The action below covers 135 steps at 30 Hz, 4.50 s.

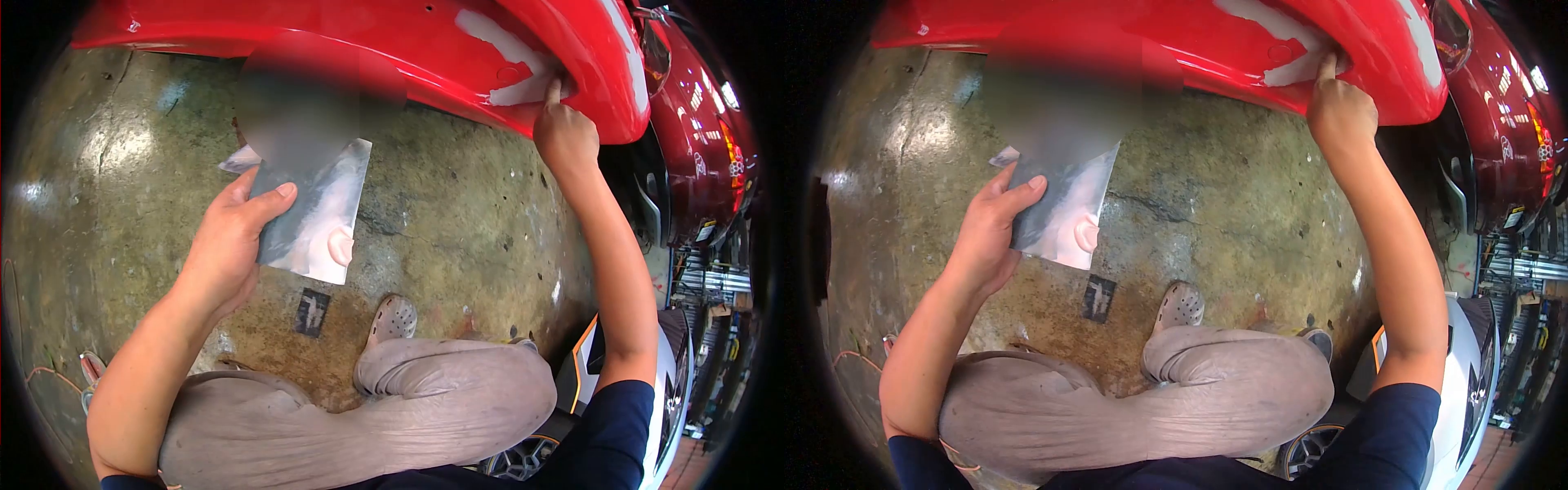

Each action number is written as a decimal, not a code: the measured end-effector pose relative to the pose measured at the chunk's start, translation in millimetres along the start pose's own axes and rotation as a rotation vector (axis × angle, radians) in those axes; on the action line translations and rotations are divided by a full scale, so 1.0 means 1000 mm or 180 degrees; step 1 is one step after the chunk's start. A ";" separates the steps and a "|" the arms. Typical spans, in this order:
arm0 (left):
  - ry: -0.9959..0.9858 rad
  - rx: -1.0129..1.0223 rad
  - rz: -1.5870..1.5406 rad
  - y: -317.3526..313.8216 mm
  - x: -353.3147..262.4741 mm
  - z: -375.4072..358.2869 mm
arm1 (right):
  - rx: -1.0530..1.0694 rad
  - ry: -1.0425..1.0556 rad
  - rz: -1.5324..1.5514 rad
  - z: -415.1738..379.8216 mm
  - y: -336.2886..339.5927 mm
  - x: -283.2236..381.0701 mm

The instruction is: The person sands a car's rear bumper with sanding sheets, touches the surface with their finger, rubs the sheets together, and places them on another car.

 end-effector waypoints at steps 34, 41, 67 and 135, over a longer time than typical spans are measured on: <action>-0.0056 0.0225 0.0164 0.000 -0.006 -0.003 | 0.0169 0.0003 -0.0199 -0.024 0.007 0.006; -0.0043 0.0334 0.0184 -0.008 -0.006 0.000 | 0.0109 0.0125 -0.0523 -0.012 0.004 -0.009; -0.0070 0.0367 0.0271 -0.002 -0.006 -0.010 | 0.1448 -0.0234 0.0571 -0.011 -0.030 0.116; -0.0046 0.1253 0.0813 -0.032 -0.006 -0.009 | 0.0304 0.1127 -0.1083 0.009 0.003 -0.007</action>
Point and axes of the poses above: each hand's wrist, its own z-axis towards the middle knuckle, its own y-axis out of the back of the hand, x = y × z, the point moved 4 cm from there along z, towards the middle knuckle, and after that the axes turned 1 degree about -y, right-handed, at the moved point
